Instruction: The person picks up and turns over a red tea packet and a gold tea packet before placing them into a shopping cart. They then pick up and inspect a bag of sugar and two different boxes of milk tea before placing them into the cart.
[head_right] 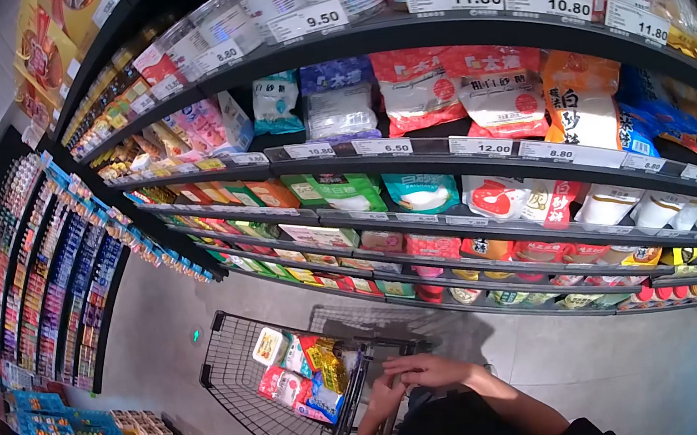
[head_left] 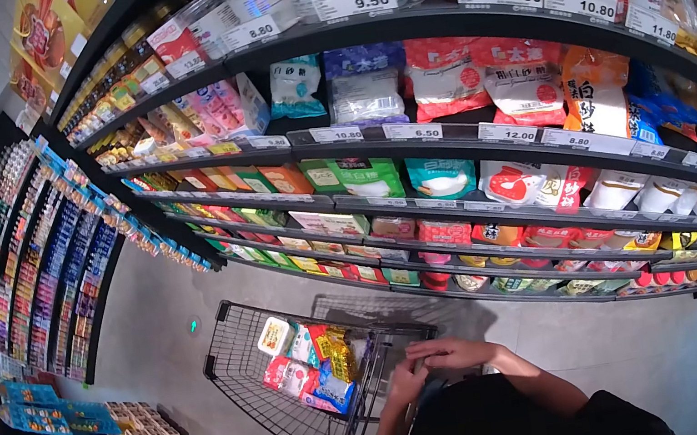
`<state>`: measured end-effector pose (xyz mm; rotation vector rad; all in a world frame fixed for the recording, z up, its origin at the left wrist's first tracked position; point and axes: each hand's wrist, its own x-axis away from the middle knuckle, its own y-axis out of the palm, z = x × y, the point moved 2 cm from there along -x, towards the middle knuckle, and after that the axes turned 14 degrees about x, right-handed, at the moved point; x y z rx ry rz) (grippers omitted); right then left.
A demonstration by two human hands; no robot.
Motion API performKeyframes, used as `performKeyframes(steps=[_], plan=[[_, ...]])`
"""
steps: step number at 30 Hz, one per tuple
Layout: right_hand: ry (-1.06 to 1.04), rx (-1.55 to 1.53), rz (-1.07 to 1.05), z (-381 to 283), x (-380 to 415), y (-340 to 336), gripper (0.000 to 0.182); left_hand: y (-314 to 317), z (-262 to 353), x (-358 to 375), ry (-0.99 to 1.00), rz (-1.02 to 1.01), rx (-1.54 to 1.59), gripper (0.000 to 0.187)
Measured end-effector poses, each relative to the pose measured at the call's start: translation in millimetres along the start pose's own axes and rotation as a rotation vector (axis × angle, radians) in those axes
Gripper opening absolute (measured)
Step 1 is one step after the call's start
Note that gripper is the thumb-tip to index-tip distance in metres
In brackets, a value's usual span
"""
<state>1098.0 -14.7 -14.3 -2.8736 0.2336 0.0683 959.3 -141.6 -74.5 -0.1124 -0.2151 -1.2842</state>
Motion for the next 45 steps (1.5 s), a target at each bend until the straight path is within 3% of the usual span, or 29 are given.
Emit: performKeyframes(steps=[2, 9, 15, 17, 18, 22, 23, 25, 27, 29, 30, 31, 33, 34, 35, 36, 37, 39, 41, 43, 45], plan=[[0.081, -0.145, 0.028, -9.2, -0.4, -2.0, 0.043, 0.3, -8.0, 0.1, -0.003, 0.022, 0.045, 0.04], [0.083, -0.061, 0.048, -9.9, -1.2, -2.8, 0.04, 5.4, 7.2, 2.1, -0.001, 0.036, 0.224, 0.031], [0.048, 0.02, 0.053, -14.6, 1.6, 0.6, 0.037, 2.5, 0.4, 0.7, 0.011, 0.057, 0.122, 0.031], [0.022, -0.005, 0.053, -11.0, 3.0, 4.8, 0.036, 9.8, 30.3, 5.4, -0.036, 0.069, 0.056, 0.036], [0.018, 0.006, 0.07, -14.7, 5.5, 3.4, 0.038, 7.0, 11.1, 1.3, 0.04, 0.064, 0.169, 0.041], [0.128, -0.151, 0.154, -13.9, 19.0, -8.9, 0.042, 20.8, 56.4, 8.7, -0.03, 0.187, -0.004, 0.031], [0.128, -0.15, 0.154, -12.7, 23.5, -13.5, 0.042, 24.5, 74.7, 11.3, -0.031, 0.239, -0.18, 0.029], [0.217, -0.167, 0.328, -10.8, 37.6, -28.4, 0.038, 29.5, 91.5, 3.8, -0.039, 0.294, -0.353, 0.026], [0.224, -0.086, 0.424, -15.9, 50.4, -43.1, 0.035, 29.9, 107.9, -13.0, 0.35, 0.329, -0.259, 0.02], [0.266, 0.076, 0.554, -43.8, 64.8, -73.9, 0.029, 40.6, 170.3, -38.1, 0.431, 0.286, -0.311, 0.015], [0.2, 0.076, 0.635, -48.5, 68.4, -86.6, 0.026, 40.5, 179.8, -67.7, 0.789, 0.28, -0.36, 0.012], [0.132, 0.079, 0.715, -55.9, 71.3, -101.7, 0.024, 43.6, 202.9, -90.0, 0.834, 0.248, -0.313, 0.014], [0.087, 0.177, 0.867, -85.5, 82.8, -137.7, 0.022, 57.5, 265.4, -138.4, 0.86, 0.188, -0.193, 0.019], [0.121, 0.238, 0.924, -109.1, 85.8, -155.6, 0.022, 67.8, 298.4, -158.0, 0.703, 0.199, -0.058, 0.02], [0.155, 0.301, 0.982, -134.6, 88.0, -173.2, 0.023, 70.2, 326.5, -187.5, 0.932, 0.089, -0.029, 0.031], [0.197, 0.351, 1.044, -158.1, 91.1, -189.0, 0.023, 79.5, 352.4, -206.8, 0.735, 0.019, 0.201, 0.04], [0.24, 0.401, 1.107, -174.6, 93.5, -205.7, 0.025, 87.5, 375.6, -224.6, 0.798, 0.065, 0.129, 0.048], [0.013, 0.561, 1.242, -193.9, 96.2, -244.0, 0.028, 93.6, 400.0, -274.7, 0.825, 0.081, 0.075, 0.059], [0.142, 0.557, 1.307, -213.9, 102.4, -277.2, 0.031, 102.2, 416.9, -303.6, 0.835, 0.06, 0.134, 0.057], [-0.029, 0.637, 1.452, -238.3, 97.0, -299.2, 0.032, 110.3, 426.9, -313.2, 0.838, 0.033, 0.187, 0.055], [-0.002, 0.723, 1.487, -236.5, 97.3, -334.1, 0.031, 114.2, 436.1, -317.6, 0.767, -0.01, 0.187, 0.045]])
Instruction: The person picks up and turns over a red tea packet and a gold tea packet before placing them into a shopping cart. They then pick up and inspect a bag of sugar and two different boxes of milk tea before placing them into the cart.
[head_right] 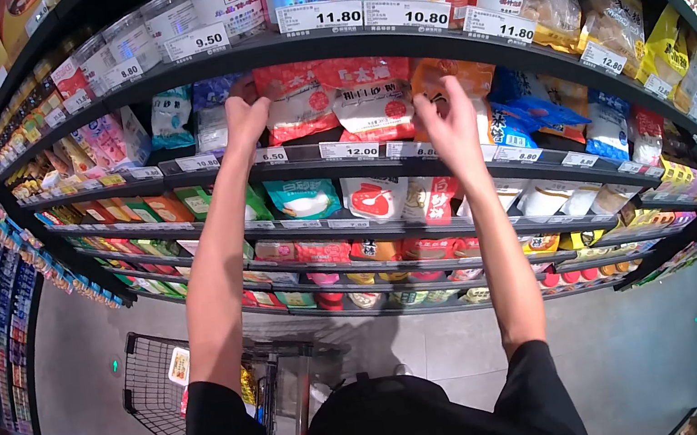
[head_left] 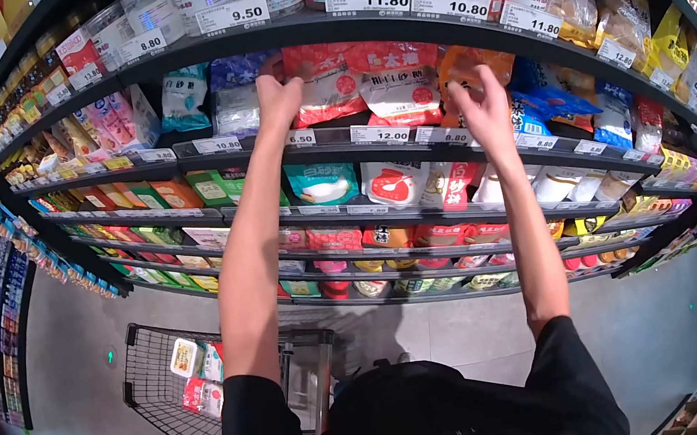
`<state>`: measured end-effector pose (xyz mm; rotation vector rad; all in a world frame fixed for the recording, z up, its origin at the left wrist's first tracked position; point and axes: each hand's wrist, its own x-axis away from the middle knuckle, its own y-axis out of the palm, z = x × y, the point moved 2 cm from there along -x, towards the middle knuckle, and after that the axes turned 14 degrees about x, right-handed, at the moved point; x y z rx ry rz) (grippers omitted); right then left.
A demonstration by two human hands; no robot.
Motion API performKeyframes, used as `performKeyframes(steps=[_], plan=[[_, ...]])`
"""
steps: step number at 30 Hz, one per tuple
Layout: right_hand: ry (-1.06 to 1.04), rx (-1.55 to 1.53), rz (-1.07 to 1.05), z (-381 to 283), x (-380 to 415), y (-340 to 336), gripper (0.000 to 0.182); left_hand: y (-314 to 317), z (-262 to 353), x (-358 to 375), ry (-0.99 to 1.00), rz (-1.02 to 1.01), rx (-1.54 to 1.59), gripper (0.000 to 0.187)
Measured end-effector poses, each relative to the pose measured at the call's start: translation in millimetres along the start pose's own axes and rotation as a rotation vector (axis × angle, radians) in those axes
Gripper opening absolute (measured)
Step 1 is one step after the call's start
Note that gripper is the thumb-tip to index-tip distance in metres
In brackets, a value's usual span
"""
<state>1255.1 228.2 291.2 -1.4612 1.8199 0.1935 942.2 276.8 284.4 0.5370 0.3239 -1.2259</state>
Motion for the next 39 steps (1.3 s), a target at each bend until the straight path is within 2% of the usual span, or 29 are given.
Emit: performKeyframes(steps=[1, 2, 4, 5, 8, 12, 14, 15, 17, 18, 20, 21, 23, 24, 26, 29, 33, 35, 36, 39], plan=[[0.006, 0.144, -0.034, 31.7, -19.4, 3.8, 0.032, -5.8, -20.6, -12.9, 0.075, 0.007, 0.025, 0.037], [0.012, 0.146, -0.038, 30.5, -30.3, 8.3, 0.032, -4.6, -15.6, -10.5, 0.068, 0.008, 0.025, 0.037], [0.023, 0.055, -0.044, 21.0, -47.4, 17.2, 0.03, 0.8, 0.4, -8.2, -0.06, 0.042, -0.022, 0.032], [0.06, -0.041, -0.051, 19.3, -53.5, 24.7, 0.027, 0.0, -2.6, -10.6, -0.05, 0.059, -0.016, 0.026], [0.066, 0.06, -0.145, 31.8, -69.6, 35.0, 0.025, -1.3, 2.1, -7.4, -0.039, 0.046, 0.044, 0.026], [0.053, 0.097, -0.144, 39.3, -74.8, 39.3, 0.023, -10.0, -11.3, -4.2, 0.032, 0.0, 0.032, 0.029], [0.02, 0.304, -0.168, 33.4, -76.5, 33.9, 0.02, -11.3, -15.9, -5.1, -0.002, -0.024, -0.019, 0.029], [0.018, 0.309, -0.169, 30.2, -75.8, 31.6, 0.02, -11.1, -16.7, -6.0, -0.002, -0.022, -0.013, 0.029], [-0.008, 0.313, -0.04, 22.4, -74.5, 25.6, 0.019, -11.1, -18.2, -9.9, -0.037, 0.016, -0.041, 0.026], [-0.013, 0.317, -0.044, 27.6, -77.4, 25.1, 0.019, -12.3, -23.9, -12.7, -0.038, 0.021, -0.036, 0.026], [-0.173, 0.513, 0.019, 36.9, -80.1, 21.9, 0.021, -16.5, -34.8, -17.2, -0.011, 0.066, -0.04, 0.025], [-0.174, 0.516, 0.017, 35.0, -80.0, 19.8, 0.021, -18.6, -34.9, -18.3, -0.012, 0.067, -0.038, 0.025], [-0.404, 0.811, 0.179, 26.3, -77.2, 12.6, 0.025, -23.0, -35.0, -20.2, -0.005, 0.118, -0.177, 0.027], [-0.407, 0.812, 0.177, 22.4, -76.4, 8.9, 0.025, -23.5, -37.0, -22.3, -0.005, 0.121, -0.175, 0.027], [-0.251, 0.629, 0.132, 17.6, -74.6, 0.0, 0.025, -25.3, -41.0, -25.4, -0.021, 0.159, -0.178, 0.028], [-0.209, 0.73, 0.075, 2.8, -69.1, -10.7, 0.023, -20.9, -31.9, -20.4, 0.022, 0.184, -0.309, 0.03], [-0.229, 0.755, 0.133, 29.7, -70.4, -3.7, 0.022, -16.4, -28.1, -20.4, 0.059, 0.176, -0.364, 0.039], [-0.197, 0.71, 0.083, 30.2, -68.6, 1.5, 0.023, -14.0, -26.7, -21.4, 0.157, 0.065, -0.098, 0.045], [-0.173, 0.659, 0.026, 29.9, -67.0, 4.9, 0.024, -12.4, -22.1, -20.0, 0.157, 0.057, -0.098, 0.045], [-0.14, 0.624, 0.031, 22.7, -64.4, 8.5, 0.028, -13.3, -17.1, -21.3, 0.098, -0.034, 0.044, 0.045]])
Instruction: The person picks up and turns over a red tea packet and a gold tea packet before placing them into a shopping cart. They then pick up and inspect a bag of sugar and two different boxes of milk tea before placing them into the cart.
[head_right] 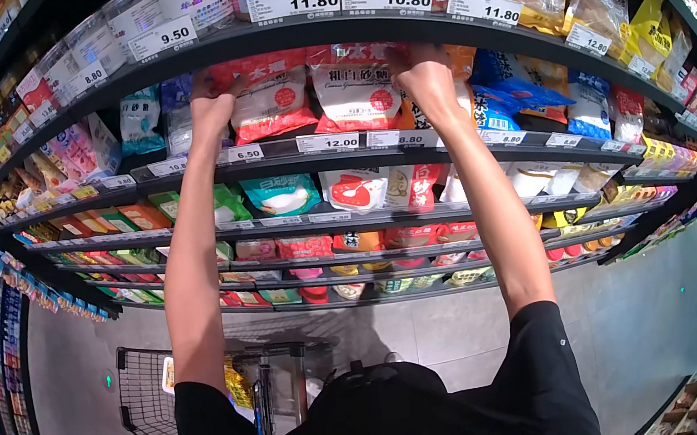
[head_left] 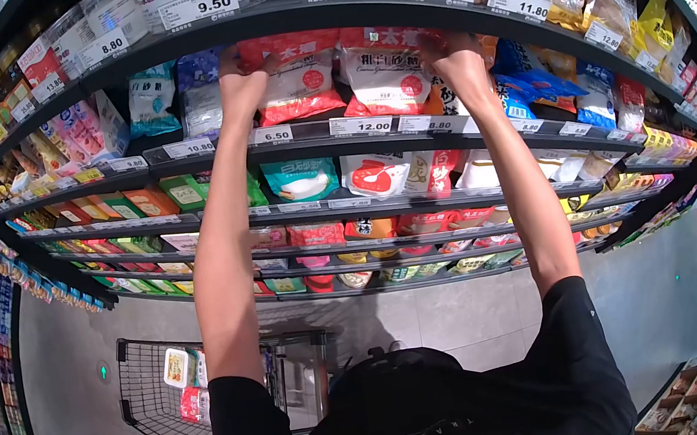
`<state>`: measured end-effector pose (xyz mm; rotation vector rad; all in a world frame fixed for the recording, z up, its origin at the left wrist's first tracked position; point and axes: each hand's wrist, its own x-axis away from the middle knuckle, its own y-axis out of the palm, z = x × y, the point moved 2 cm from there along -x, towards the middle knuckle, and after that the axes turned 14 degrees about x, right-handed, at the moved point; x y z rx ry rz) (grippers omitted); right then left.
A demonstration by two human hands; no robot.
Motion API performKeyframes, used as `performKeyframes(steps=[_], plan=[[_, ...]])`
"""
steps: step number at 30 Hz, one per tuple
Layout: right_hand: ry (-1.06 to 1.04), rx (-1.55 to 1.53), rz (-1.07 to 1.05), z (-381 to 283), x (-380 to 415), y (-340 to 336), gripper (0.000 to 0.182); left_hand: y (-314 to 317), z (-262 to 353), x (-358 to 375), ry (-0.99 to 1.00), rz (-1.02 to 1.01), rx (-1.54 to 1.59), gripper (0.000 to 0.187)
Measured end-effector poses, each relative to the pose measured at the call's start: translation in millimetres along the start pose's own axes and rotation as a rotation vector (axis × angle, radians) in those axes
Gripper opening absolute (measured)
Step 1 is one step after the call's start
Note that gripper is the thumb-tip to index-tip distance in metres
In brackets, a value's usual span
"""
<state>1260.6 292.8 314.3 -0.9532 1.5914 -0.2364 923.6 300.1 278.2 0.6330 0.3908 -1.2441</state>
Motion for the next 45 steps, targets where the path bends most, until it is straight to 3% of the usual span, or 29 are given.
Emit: performKeyframes(steps=[2, 4, 5, 7, 8, 12, 14, 16, 17, 19, 20, 21, 22, 23, 24, 27, 29, 31, 32, 35, 39, 44, 45], plan=[[0.015, -0.023, -0.003, -7.9, 3.4, -3.7, 0.03, -6.3, -10.7, -4.9, -0.084, 0.019, -0.046, 0.046], [0.202, -0.134, -0.071, -22.6, 18.6, -23.6, 0.034, -8.6, -11.8, -7.0, -0.064, 0.066, -0.112, 0.044], [0.205, -0.135, -0.073, -23.5, 29.4, -21.9, 0.034, -10.3, -12.8, -6.3, -0.051, 0.114, -0.175, 0.043], [0.07, -0.154, 0.202, -27.5, 54.1, -22.9, 0.042, -10.4, -10.5, -12.2, -0.026, 0.067, -0.259, 0.046], [0.024, -0.236, 0.235, -33.0, 69.1, -23.0, 0.049, -9.9, -8.9, -14.1, 0.005, 0.019, -0.339, 0.049], [0.059, -0.399, 0.098, -54.6, 148.1, -26.7, 0.043, -2.0, -5.0, -10.8, -0.008, 0.093, -0.527, 0.054], [0.106, -0.451, 0.02, -59.3, 191.0, -23.2, 0.04, -2.9, 12.0, 3.5, 0.289, 0.115, -0.495, 0.058], [0.219, -0.545, -0.122, -60.5, 233.6, -13.8, 0.037, -14.7, 14.0, 31.2, 0.451, 0.089, -0.566, 0.067], [0.282, -0.587, -0.195, -63.0, 253.1, -11.0, 0.036, -12.4, 28.0, 61.1, 0.42, 0.103, -0.51, 0.06], [0.404, -0.625, -0.269, -76.1, 283.4, -12.1, 0.03, -10.1, 55.0, 122.6, 0.158, 0.109, -0.28, 0.046], [0.399, -0.659, -0.252, -81.1, 305.2, -2.3, 0.025, -28.5, 42.4, 154.2, 0.117, 0.113, -0.235, 0.042], [0.393, -0.695, -0.233, -83.6, 321.4, 9.3, 0.022, -31.0, 46.4, 188.6, 0.203, 0.104, -0.333, 0.035], [0.417, -0.704, -0.216, -84.5, 326.8, 9.5, 0.022, -57.5, 27.3, 231.8, 0.05, 0.169, -0.253, 0.028], [0.32, -0.705, -0.348, -87.2, 332.3, 9.7, 0.019, -60.2, 29.0, 270.3, -0.012, 0.239, -0.296, 0.024], [0.217, -0.701, -0.481, -89.6, 336.1, 10.0, 0.016, -74.6, 23.7, 308.4, -0.148, 0.223, -0.336, 0.021], [0.192, -0.709, -0.492, -90.9, 335.8, 6.2, 0.014, -109.8, 18.4, 410.4, -0.514, 0.27, -0.58, 0.02], [0.191, -0.716, -0.509, -87.3, 340.3, 8.9, 0.014, -118.3, 26.4, 467.4, -0.507, 0.222, -0.504, 0.025], [0.189, -0.683, -0.582, -81.8, 346.3, 8.7, 0.016, -105.1, 49.6, 492.6, -0.295, -0.019, -0.888, 0.03], [0.188, -0.69, -0.6, -79.8, 349.6, 9.5, 0.016, -99.7, 54.8, 505.4, -0.335, -0.056, -0.913, 0.034], [0.196, -0.712, -0.676, -74.4, 357.5, 8.8, 0.016, -122.1, 34.7, 549.8, -0.785, 0.432, -0.402, 0.033], [0.128, -0.716, -0.656, -76.0, 363.6, 8.0, 0.017, -123.7, 40.6, 548.0, -0.845, 0.179, -0.563, 0.035], [0.001, -0.703, -0.88, -90.7, 375.7, 5.0, 0.019, -110.1, 45.3, 558.7, -0.993, 0.454, -0.32, 0.029], [-0.002, -0.723, -0.975, -98.9, 375.5, 1.9, 0.019, -104.0, 56.9, 548.4, -0.895, 0.255, -0.58, 0.029]])
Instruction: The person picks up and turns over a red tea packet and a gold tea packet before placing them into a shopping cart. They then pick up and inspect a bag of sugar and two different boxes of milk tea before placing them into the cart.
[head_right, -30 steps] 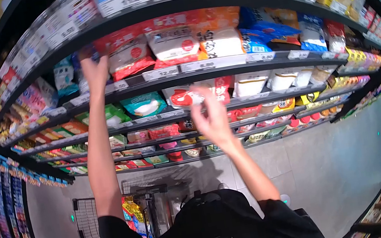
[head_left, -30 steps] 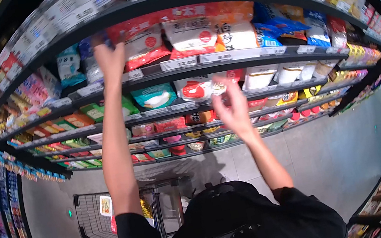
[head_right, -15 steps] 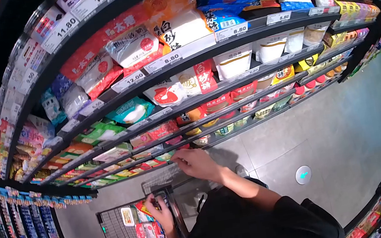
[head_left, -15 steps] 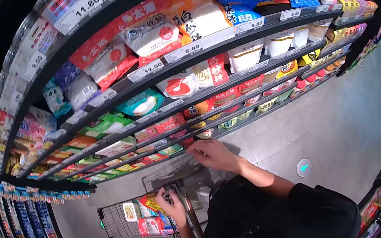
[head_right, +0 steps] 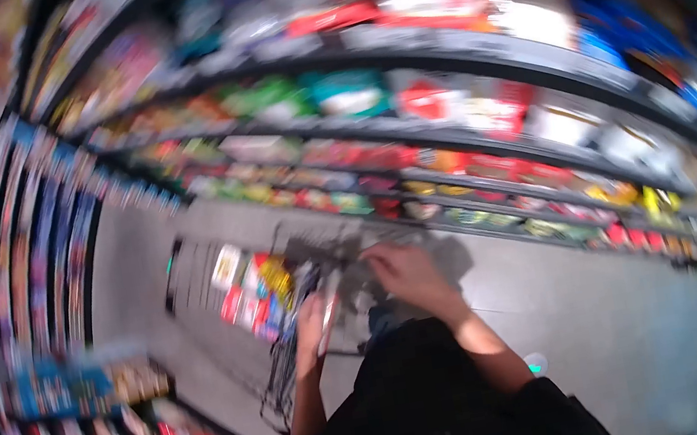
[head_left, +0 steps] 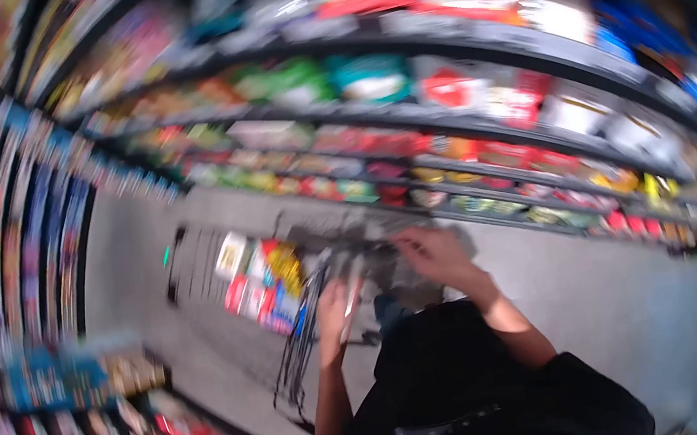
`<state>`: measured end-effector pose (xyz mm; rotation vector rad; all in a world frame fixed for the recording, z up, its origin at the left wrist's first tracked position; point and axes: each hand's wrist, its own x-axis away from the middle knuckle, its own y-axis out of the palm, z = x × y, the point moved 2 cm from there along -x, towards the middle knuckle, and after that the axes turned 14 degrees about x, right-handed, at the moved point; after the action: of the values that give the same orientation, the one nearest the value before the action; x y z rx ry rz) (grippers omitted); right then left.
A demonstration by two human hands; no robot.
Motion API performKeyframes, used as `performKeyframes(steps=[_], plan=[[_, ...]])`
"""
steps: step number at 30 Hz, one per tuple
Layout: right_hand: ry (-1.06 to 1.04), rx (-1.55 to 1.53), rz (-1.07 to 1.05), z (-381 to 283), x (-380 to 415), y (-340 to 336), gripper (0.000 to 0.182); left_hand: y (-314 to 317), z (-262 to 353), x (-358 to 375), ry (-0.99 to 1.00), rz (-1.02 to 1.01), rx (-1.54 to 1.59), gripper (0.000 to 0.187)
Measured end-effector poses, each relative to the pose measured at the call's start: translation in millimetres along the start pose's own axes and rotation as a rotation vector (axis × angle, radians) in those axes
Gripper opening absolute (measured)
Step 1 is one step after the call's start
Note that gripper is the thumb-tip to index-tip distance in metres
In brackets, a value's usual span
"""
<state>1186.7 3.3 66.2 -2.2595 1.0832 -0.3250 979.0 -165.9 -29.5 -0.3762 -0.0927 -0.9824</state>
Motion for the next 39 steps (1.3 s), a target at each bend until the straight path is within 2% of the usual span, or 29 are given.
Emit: performKeyframes(steps=[1, 2, 3, 5, 7, 9, 11, 12, 14, 15, 18, 20, 22, 26, 27, 28, 29, 30, 31, 32, 33, 34, 35, 36, 37, 38, 39], plan=[[-0.04, -0.001, 0.038, -4.5, 2.5, 9.9, 0.018, -2.7, -53.2, -8.5, -0.021, -0.021, 0.188, 0.028], [-0.109, 0.027, 0.03, -16.2, 2.1, 13.1, 0.016, 0.0, -26.9, 0.2, 0.124, 0.019, 0.044, 0.027], [-0.197, 0.063, -0.01, -17.5, 1.5, 23.5, 0.017, 3.8, -28.0, 1.9, 0.061, 0.024, 0.054, 0.026], [-0.305, 0.094, -0.084, -25.1, -1.5, 44.3, 0.017, 15.9, -34.5, 10.9, 0.059, 0.083, 0.088, 0.023], [-0.458, 0.203, -0.005, -36.1, -2.9, 62.7, 0.021, 25.0, -14.2, 23.5, -0.029, 0.09, 0.087, 0.023], [-0.487, 0.289, -0.03, -39.0, -5.4, 82.2, 0.023, 39.6, -18.6, 30.9, -0.116, 0.064, 0.09, 0.023], [-0.536, 0.475, -0.005, -31.1, -6.1, 104.0, 0.028, 55.1, -31.0, 40.1, 0.036, 0.039, 0.326, 0.022], [-0.539, 0.48, -0.027, -31.1, -5.7, 105.7, 0.028, 48.3, -31.5, 42.0, 0.022, 0.048, 0.341, 0.022], [-0.429, 0.552, -0.08, -27.0, -0.8, 107.8, 0.029, 30.2, -22.0, 47.0, -0.119, -0.244, 0.604, 0.022], [-0.421, 0.552, -0.026, -19.4, 3.8, 109.4, 0.029, 11.4, -15.5, 43.7, -0.12, -0.228, 0.763, 0.02], [-0.365, 0.643, -0.065, -25.1, 11.2, 113.5, 0.022, -47.4, -42.2, 16.9, -0.264, -0.064, 1.125, 0.014], [-0.357, 0.662, -0.095, -18.6, 15.4, 119.6, 0.019, -71.7, -94.3, 3.6, -0.126, 0.134, 0.397, 0.017], [-0.357, 0.678, -0.1, -16.9, 17.1, 119.8, 0.017, -91.7, -138.3, -2.3, -0.025, 0.263, 0.319, 0.02], [-0.311, 0.687, -0.065, -19.6, 15.8, 123.0, 0.015, -101.4, -268.4, -15.2, -0.35, 0.459, 0.09, 0.027], [-0.315, 0.684, -0.075, -19.7, 15.6, 123.2, 0.015, -95.1, -299.5, -9.8, -0.424, 0.453, 0.084, 0.03], [-0.312, 0.689, -0.078, -19.5, 16.1, 121.4, 0.016, -87.7, -326.7, -2.6, -0.469, 0.412, -0.057, 0.031], [-0.311, 0.671, -0.068, -14.0, 17.1, 122.4, 0.015, -80.8, -335.9, 8.8, -0.455, 0.393, -0.123, 0.032], [-0.325, 0.628, -0.047, -9.1, 17.6, 121.8, 0.014, -74.5, -346.8, 13.5, -0.476, 0.296, -0.14, 0.03], [-0.393, 0.623, 0.042, -8.3, 16.1, 123.4, 0.013, -71.1, -346.3, 22.9, -0.376, 0.283, -0.025, 0.029], [-0.405, 0.647, 0.055, -18.4, 14.3, 121.0, 0.008, -76.5, -315.8, 23.4, -0.318, 0.205, -0.005, 0.026], [-0.437, 0.758, 0.089, -17.3, 16.5, 121.0, 0.006, -78.0, -281.6, 20.3, -0.31, 0.172, 0.142, 0.021], [-0.451, 0.858, 0.183, -0.3, 26.3, 130.6, 0.007, -80.0, -275.0, 18.5, -0.334, 0.213, 0.334, 0.02], [-0.469, 0.746, 0.206, 5.8, 27.0, 130.1, 0.006, -87.8, -328.1, 13.1, -0.406, 0.093, 0.269, 0.027], [-0.429, 0.762, 0.196, -3.5, 25.8, 126.3, 0.007, -87.2, -336.3, 7.1, -0.56, 0.121, 0.614, 0.032], [-0.381, 0.622, 0.066, 1.3, 25.0, 124.4, 0.011, -80.3, -355.2, -12.4, -0.39, 0.162, 0.405, 0.044], [-0.323, 0.641, 0.039, 11.4, 27.8, 137.2, 0.011, -46.3, -308.9, -69.9, -0.307, 0.044, 0.408, 0.044], [-0.307, 0.618, 0.023, 2.6, 26.4, 133.1, 0.011, -18.9, -287.3, -114.2, -0.238, -0.053, 0.398, 0.044]])
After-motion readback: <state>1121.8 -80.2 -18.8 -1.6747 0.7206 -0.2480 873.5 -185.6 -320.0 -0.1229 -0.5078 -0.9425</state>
